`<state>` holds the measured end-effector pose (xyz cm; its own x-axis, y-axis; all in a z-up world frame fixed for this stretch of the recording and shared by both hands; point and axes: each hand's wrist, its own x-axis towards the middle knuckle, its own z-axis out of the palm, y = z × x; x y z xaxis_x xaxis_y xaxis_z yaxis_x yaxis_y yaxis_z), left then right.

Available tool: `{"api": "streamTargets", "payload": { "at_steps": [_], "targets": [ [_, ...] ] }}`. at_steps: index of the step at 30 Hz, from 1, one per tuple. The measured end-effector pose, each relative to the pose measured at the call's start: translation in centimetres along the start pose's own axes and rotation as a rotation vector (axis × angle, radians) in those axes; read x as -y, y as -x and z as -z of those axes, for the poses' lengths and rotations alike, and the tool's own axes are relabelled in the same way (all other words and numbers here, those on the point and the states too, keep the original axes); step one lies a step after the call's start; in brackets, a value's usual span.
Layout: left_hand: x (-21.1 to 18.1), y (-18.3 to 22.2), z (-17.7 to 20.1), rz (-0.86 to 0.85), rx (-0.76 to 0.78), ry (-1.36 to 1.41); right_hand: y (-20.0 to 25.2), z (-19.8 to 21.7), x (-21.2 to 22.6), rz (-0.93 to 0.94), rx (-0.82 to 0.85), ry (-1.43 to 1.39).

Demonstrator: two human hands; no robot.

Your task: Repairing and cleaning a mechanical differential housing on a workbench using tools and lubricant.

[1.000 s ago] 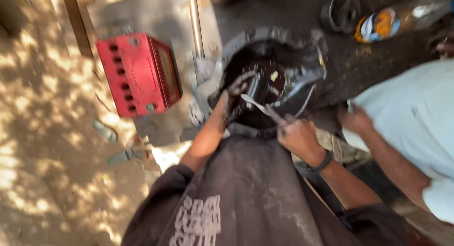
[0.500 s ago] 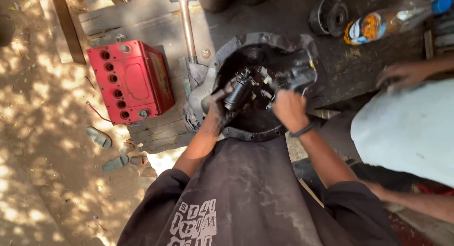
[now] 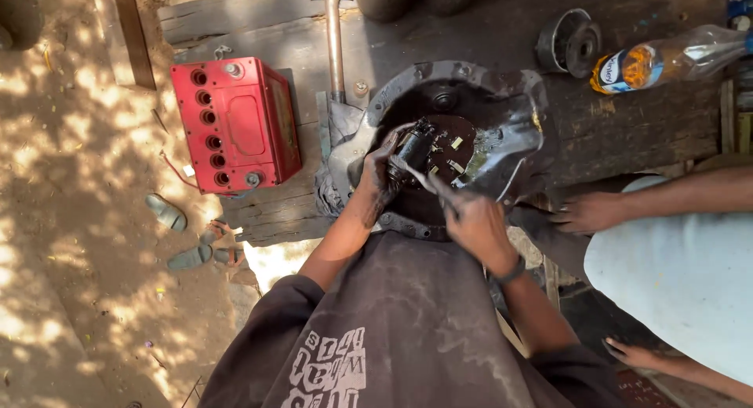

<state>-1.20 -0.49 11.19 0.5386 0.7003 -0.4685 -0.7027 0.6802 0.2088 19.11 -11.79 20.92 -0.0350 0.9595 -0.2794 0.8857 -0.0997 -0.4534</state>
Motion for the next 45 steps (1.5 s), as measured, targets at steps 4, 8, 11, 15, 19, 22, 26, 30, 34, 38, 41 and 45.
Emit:
{"api": "streamTargets", "payload": {
  "at_steps": [4, 8, 11, 15, 19, 22, 26, 30, 34, 38, 41, 45],
  "targets": [
    [-1.2, 2.1, -3.3, -0.045, 0.154, -0.082, -0.4, 1.0, 0.4, 0.036, -0.032, 0.162],
    [-1.7, 1.5, -3.9, -0.111, 0.232, -0.135, -2.0, 6.8, 4.9, 0.107, -0.065, 0.182],
    [-0.9, 2.0, -4.2, -0.038, 0.130, -0.136, -0.1, 7.2, 5.4, 0.114, -0.022, 0.163],
    [-1.1, 1.4, -3.0, -0.009, 0.088, -0.117, -2.4, 6.6, 3.4, 0.141, -0.092, 0.111],
    [-0.7, 2.3, -2.2, -0.020, 0.157, -0.161, 0.5, 2.5, 0.8, 0.056, 0.055, 0.126],
    [-1.4, 0.9, -3.6, -0.059, 0.119, -0.232, -1.8, 3.9, 1.3, 0.071, 0.015, 0.218],
    [1.1, 0.5, 0.5, -0.161, 0.074, -0.240, -0.1, 3.7, 2.0, 0.060, 0.004, 0.239],
    [0.6, -0.4, 0.3, -0.108, 0.194, -0.087, -1.2, 3.9, 1.4, -0.011, 0.046, 0.263],
    [0.7, -1.6, 1.4, -0.006, 0.088, -0.070, -0.9, 6.8, 5.3, 0.118, -0.062, 0.307],
    [2.2, -1.5, 3.0, -0.010, 0.072, -0.005, -0.1, 6.7, 5.9, 0.141, 0.017, 0.386],
    [1.2, -2.0, 2.2, -0.004, 0.048, -0.065, -2.0, 7.2, 5.5, 0.147, -0.025, 0.402],
    [0.1, 1.2, -2.0, 0.050, 0.073, 0.031, -1.1, 7.4, 5.7, 0.089, 0.002, 0.357]
  ]
}}
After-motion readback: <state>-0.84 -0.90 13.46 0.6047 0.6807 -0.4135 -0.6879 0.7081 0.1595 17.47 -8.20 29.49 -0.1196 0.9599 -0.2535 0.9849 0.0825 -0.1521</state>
